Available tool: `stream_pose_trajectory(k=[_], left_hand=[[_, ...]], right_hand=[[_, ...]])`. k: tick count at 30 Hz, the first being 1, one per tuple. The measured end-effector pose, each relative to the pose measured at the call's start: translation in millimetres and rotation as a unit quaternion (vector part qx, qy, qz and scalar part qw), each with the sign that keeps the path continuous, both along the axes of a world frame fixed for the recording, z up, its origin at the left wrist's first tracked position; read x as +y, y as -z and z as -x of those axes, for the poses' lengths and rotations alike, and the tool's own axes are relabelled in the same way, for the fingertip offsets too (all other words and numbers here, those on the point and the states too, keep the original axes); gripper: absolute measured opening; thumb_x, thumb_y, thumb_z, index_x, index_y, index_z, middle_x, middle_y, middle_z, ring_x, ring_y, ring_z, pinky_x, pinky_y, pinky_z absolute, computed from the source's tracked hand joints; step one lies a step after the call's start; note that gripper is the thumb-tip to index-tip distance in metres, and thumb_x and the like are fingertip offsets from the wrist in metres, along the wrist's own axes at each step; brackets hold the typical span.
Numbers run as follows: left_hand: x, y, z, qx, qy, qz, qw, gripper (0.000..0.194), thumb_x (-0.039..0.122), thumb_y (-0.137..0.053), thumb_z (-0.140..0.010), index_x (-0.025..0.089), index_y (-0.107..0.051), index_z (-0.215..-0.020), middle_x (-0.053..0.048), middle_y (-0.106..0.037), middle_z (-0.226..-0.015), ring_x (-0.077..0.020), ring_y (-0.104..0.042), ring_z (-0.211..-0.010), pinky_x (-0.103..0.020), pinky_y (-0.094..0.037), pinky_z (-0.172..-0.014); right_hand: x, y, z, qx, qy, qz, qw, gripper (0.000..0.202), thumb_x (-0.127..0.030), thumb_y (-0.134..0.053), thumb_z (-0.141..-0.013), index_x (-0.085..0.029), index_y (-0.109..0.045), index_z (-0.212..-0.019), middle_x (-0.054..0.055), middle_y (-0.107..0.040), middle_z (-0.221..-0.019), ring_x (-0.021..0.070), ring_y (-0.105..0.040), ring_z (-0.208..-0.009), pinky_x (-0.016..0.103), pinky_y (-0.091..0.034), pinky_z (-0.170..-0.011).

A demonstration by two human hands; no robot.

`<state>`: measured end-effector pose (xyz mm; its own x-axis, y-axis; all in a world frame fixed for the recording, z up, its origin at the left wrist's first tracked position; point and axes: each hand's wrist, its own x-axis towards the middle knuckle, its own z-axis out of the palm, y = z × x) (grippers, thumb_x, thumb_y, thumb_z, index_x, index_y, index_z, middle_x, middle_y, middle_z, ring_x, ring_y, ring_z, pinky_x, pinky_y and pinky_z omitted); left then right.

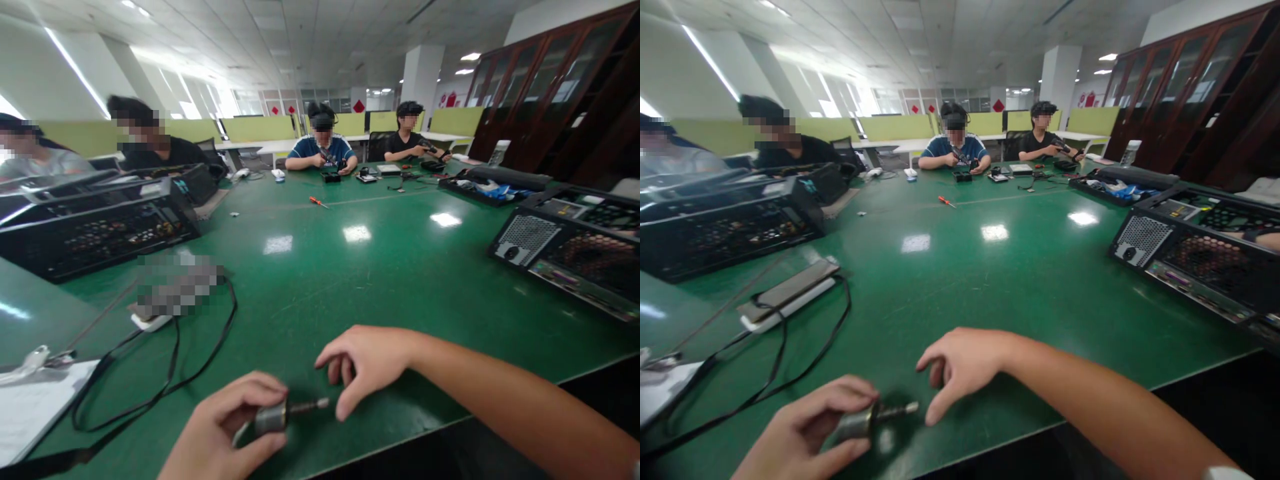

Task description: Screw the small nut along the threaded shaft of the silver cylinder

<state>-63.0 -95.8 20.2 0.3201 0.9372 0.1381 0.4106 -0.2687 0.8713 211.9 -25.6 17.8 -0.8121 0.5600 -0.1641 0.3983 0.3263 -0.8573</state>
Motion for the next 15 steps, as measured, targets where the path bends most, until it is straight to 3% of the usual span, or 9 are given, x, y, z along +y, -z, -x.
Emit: stream_pose_trajectory(k=[2, 4, 7, 10, 15], left_hand=[[20.4, -5.9, -36.7, -0.034, 0.043, 0.024, 0.998, 0.02, 0.027, -0.083, -0.071, 0.02, -0.074, -0.087, -0.009, -0.073, -0.099, -0.0236, -0.072, -0.089, -0.031, -0.062, -0.077], [42.2, -7.9, -70.2, -0.056, 0.058, 0.011, 0.997, 0.02, 0.02, -0.082, -0.07, 0.02, -0.073, -0.088, -0.008, -0.072, -0.098, -0.0222, -0.071, -0.091, -0.03, -0.061, -0.079], [68.4, 3.3, -98.6, -0.094, 0.046, -0.023, 0.994, 0.023, 0.019, -0.081, -0.07, 0.017, -0.072, -0.091, -0.009, -0.072, -0.099, -0.0215, -0.071, -0.091, -0.03, -0.061, -0.079], [80.5, 21.6, -100.6, -0.101, 0.039, -0.062, 0.992, 0.023, 0.022, -0.081, -0.072, 0.017, -0.072, -0.092, -0.01, -0.071, -0.099, -0.0221, -0.071, -0.092, -0.032, -0.061, -0.078], [78.1, 30.1, -90.5, -0.075, 0.063, -0.078, 0.992, 0.02, 0.021, -0.08, -0.074, 0.017, -0.072, -0.092, -0.009, -0.072, -0.098, -0.0213, -0.071, -0.089, -0.031, -0.061, -0.076]], right_hand=[[8.1, 6.7, -37.6, 0.043, 0.034, 0.049, 0.997, 0.096, -0.041, -0.092, -0.059, -0.019, -0.051, -0.144, 0.009, -0.073, -0.113, 0.0167, -0.072, -0.084, 0.023, -0.054, -0.071], [15.9, 12.8, -59.1, 0.113, 0.096, 0.042, 0.988, 0.102, -0.041, -0.092, -0.059, -0.018, -0.046, -0.147, 0.011, -0.071, -0.116, 0.0179, -0.07, -0.09, 0.026, -0.054, -0.073], [20.7, 18.9, -69.1, 0.145, 0.199, -0.099, 0.964, 0.086, -0.043, -0.091, -0.062, -0.018, -0.055, -0.136, 0.01, -0.071, -0.111, 0.02, -0.068, -0.093, 0.032, -0.053, -0.082], [18.6, 22.0, -67.4, 0.105, 0.223, -0.212, 0.946, 0.064, -0.041, -0.089, -0.065, -0.018, -0.066, -0.121, 0.008, -0.073, -0.103, 0.0211, -0.067, -0.091, 0.035, -0.051, -0.083], [13.4, 24.9, -60.7, 0.092, 0.216, -0.23, 0.945, 0.044, -0.033, -0.082, -0.073, -0.018, -0.069, -0.113, 0.006, -0.074, -0.095, 0.0196, -0.068, -0.083, 0.032, -0.053, -0.079]])
